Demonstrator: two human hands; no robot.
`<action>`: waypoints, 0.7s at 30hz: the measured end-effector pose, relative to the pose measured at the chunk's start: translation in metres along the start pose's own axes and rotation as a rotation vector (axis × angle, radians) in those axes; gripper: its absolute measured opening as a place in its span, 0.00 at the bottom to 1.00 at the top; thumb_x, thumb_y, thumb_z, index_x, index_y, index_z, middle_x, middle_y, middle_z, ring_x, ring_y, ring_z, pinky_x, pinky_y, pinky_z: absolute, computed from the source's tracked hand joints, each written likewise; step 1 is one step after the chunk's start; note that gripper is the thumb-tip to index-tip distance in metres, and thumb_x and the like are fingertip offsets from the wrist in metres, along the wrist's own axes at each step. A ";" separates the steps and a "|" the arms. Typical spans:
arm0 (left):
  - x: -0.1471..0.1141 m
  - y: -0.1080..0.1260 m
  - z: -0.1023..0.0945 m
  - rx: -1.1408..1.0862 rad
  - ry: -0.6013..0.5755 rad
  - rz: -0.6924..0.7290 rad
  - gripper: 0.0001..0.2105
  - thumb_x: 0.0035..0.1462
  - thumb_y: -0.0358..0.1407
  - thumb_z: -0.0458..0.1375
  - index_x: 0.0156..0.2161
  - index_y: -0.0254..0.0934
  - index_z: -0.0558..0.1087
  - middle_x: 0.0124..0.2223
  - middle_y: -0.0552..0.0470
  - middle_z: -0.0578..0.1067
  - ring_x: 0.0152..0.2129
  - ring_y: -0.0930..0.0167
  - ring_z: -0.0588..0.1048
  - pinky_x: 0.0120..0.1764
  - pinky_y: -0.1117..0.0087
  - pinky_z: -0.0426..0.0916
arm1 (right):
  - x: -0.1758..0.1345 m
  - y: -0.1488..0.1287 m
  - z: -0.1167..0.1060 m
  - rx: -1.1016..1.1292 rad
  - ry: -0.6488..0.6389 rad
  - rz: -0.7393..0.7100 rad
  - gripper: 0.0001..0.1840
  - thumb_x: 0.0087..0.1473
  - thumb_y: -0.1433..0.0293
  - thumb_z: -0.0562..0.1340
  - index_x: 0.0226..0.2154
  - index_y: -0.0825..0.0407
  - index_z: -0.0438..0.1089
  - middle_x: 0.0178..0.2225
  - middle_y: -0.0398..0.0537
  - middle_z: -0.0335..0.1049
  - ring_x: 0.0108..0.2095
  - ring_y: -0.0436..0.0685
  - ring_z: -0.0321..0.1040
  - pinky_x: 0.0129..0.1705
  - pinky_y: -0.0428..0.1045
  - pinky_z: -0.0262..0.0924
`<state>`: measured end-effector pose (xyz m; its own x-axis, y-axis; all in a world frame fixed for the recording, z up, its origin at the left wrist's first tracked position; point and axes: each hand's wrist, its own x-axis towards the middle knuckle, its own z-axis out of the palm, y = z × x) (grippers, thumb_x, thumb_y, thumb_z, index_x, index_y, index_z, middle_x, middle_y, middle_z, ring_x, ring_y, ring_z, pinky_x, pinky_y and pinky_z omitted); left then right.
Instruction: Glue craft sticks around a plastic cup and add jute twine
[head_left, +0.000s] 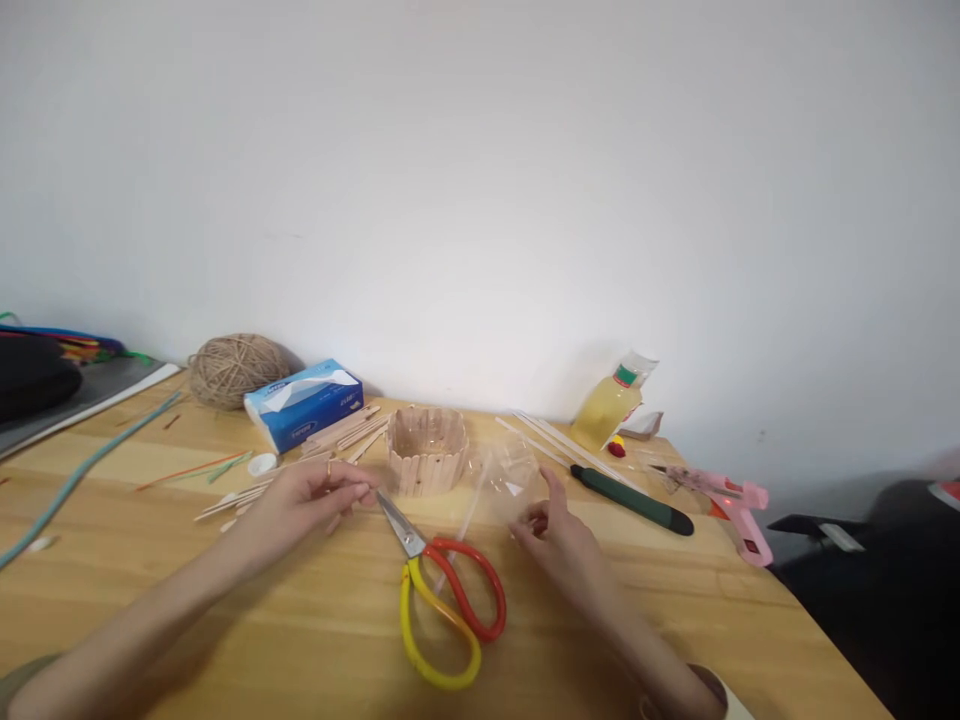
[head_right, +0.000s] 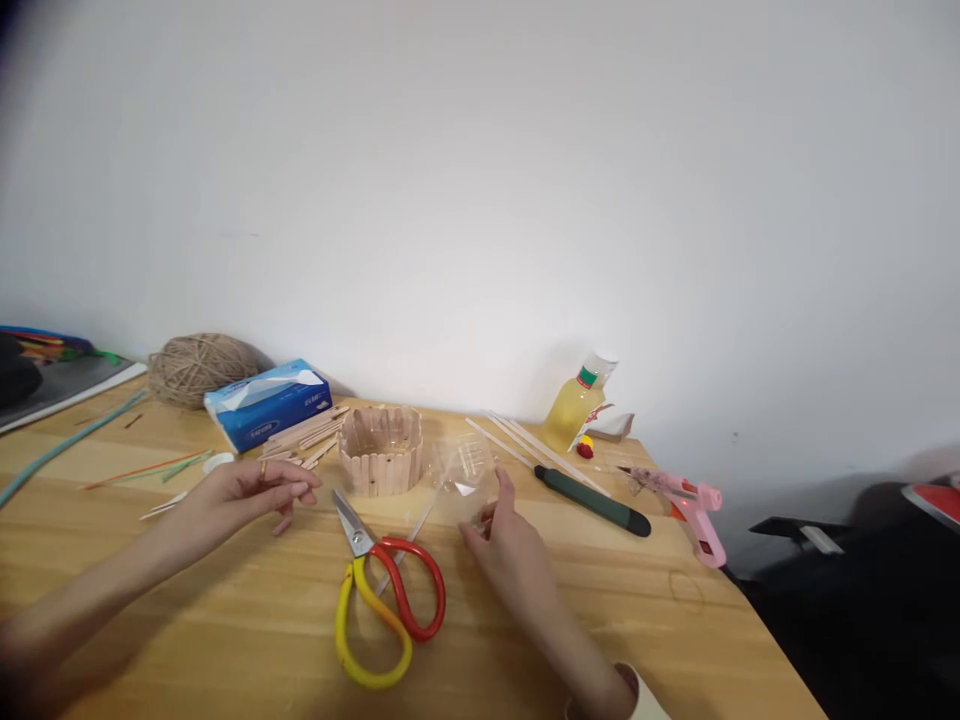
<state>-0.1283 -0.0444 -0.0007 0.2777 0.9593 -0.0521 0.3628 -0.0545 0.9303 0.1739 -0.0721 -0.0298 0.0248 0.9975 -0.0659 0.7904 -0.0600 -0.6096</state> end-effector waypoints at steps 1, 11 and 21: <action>0.001 -0.002 0.000 -0.006 -0.005 -0.004 0.16 0.51 0.45 0.55 0.35 0.34 0.74 0.31 0.49 0.76 0.20 0.73 0.70 0.27 0.70 0.67 | 0.000 0.003 0.000 0.017 0.013 0.008 0.39 0.49 0.64 0.54 0.59 0.58 0.39 0.32 0.47 0.71 0.32 0.60 0.70 0.36 0.54 0.62; 0.004 -0.001 0.001 -0.045 -0.009 -0.004 0.15 0.51 0.43 0.54 0.36 0.33 0.73 0.31 0.49 0.76 0.17 0.75 0.68 0.25 0.72 0.65 | 0.015 0.013 -0.070 0.251 0.289 -0.023 0.23 0.41 0.52 0.58 0.37 0.50 0.61 0.28 0.48 0.69 0.30 0.59 0.69 0.32 0.52 0.63; 0.002 -0.008 0.010 -0.068 -0.027 0.073 0.12 0.51 0.39 0.55 0.32 0.32 0.76 0.32 0.48 0.77 0.29 0.70 0.72 0.33 0.72 0.65 | 0.132 -0.036 -0.099 -0.562 0.321 -0.713 0.15 0.53 0.67 0.49 0.38 0.51 0.68 0.43 0.54 0.68 0.44 0.63 0.64 0.46 0.57 0.58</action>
<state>-0.1217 -0.0452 -0.0117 0.3256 0.9455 0.0078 0.2794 -0.1041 0.9545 0.2091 0.0654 0.0622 -0.4745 0.7604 0.4435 0.8602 0.5076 0.0501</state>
